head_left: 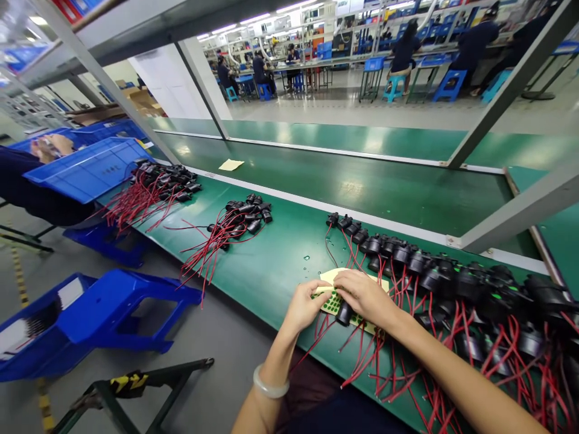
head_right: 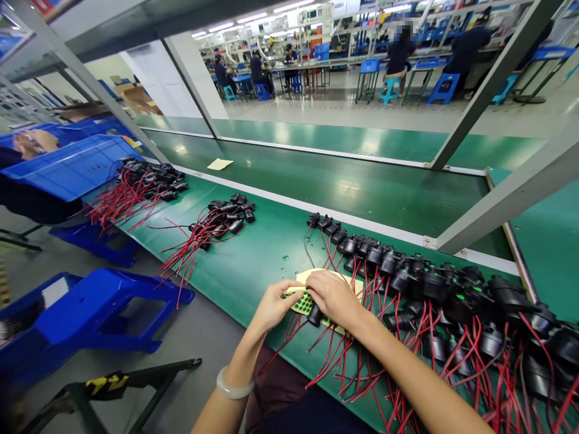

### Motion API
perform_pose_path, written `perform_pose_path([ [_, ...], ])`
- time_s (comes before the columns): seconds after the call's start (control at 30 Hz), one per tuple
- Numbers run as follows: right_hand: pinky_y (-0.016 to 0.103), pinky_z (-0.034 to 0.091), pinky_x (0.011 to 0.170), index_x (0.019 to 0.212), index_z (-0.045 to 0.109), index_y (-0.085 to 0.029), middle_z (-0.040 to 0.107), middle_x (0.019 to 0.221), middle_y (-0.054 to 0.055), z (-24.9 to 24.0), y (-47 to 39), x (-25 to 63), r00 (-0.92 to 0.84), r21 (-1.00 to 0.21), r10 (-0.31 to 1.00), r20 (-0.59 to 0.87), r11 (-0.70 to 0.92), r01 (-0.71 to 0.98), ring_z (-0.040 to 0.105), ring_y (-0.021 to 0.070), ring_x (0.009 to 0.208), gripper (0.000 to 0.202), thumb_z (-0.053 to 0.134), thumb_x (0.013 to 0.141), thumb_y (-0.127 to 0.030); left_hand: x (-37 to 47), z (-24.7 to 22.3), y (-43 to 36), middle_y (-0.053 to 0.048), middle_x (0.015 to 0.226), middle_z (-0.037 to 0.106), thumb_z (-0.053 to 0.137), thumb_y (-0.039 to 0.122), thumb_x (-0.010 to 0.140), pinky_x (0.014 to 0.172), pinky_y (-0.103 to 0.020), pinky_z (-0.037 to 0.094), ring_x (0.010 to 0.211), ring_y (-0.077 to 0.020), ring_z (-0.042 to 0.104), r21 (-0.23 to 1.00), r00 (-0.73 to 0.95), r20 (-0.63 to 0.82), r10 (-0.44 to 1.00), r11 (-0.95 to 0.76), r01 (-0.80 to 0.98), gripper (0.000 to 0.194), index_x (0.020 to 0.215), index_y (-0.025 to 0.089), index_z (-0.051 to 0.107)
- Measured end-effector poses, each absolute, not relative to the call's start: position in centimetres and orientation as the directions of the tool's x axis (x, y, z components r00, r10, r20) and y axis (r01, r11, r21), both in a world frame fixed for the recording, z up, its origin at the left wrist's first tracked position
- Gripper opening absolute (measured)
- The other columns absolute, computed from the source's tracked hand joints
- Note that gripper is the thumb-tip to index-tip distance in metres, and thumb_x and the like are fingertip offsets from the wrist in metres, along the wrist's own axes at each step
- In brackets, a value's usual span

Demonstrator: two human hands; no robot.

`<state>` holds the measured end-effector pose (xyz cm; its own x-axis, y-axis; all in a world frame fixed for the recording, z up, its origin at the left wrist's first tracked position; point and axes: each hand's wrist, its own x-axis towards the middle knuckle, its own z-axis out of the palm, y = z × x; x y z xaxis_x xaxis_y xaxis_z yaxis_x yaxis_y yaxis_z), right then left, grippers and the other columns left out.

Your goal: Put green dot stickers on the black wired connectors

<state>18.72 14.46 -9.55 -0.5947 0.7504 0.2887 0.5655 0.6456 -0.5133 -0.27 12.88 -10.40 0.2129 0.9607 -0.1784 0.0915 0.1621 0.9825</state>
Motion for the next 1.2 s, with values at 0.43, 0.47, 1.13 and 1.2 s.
perform_pose_path([
  [0.43,0.038,0.052,0.083,0.095,0.062,-0.016,0.065,0.097,0.004,-9.3,14.3,19.1,-0.425,-0.665,0.853,0.303,0.509,0.547,0.063,0.0174,0.092,0.024,0.052,0.100,-0.037,-0.4,-10.6,12.5,-0.009,0.089,0.076,0.067,0.030,0.078,0.073,-0.033,0.053,0.077,-0.0223,0.067,0.972,0.137,-0.128,0.982,0.096,0.213,0.026,0.097,0.013,0.073],
  [0.47,0.038,0.052,0.084,0.094,0.061,-0.016,0.064,0.098,0.004,-9.0,14.5,19.3,-0.399,-0.685,0.864,0.306,0.491,0.539,0.062,0.0177,0.093,0.024,0.050,0.100,-0.037,-0.6,-10.4,12.3,-0.010,0.096,0.076,0.068,0.028,0.077,0.080,-0.036,0.053,0.085,-0.0242,0.067,0.967,0.100,-0.110,0.989,0.084,0.239,0.028,0.101,0.014,0.072],
  [1.13,0.035,0.053,0.082,0.090,0.058,-0.017,0.062,0.097,0.005,-5.0,16.1,14.1,-0.555,-0.585,0.768,0.320,0.621,0.522,0.061,0.0170,0.092,0.014,0.049,0.098,-0.024,-1.7,-6.2,10.1,-0.006,0.087,0.073,0.059,0.025,0.087,0.080,-0.029,0.051,0.082,-0.0186,0.066,0.971,-0.150,0.121,0.981,-0.085,0.224,0.016,0.089,0.015,0.071],
  [1.2,0.038,0.052,0.085,0.095,0.060,-0.016,0.062,0.102,0.004,-4.9,19.6,15.3,-0.546,-0.488,0.781,0.302,0.619,0.616,0.061,0.0177,0.095,0.014,0.056,0.097,-0.029,-2.0,-6.7,10.4,-0.009,0.095,0.074,0.058,0.026,0.087,0.083,-0.031,0.051,0.086,-0.0197,0.066,0.969,-0.185,0.128,0.974,-0.083,0.232,0.021,0.100,0.014,0.071],
])
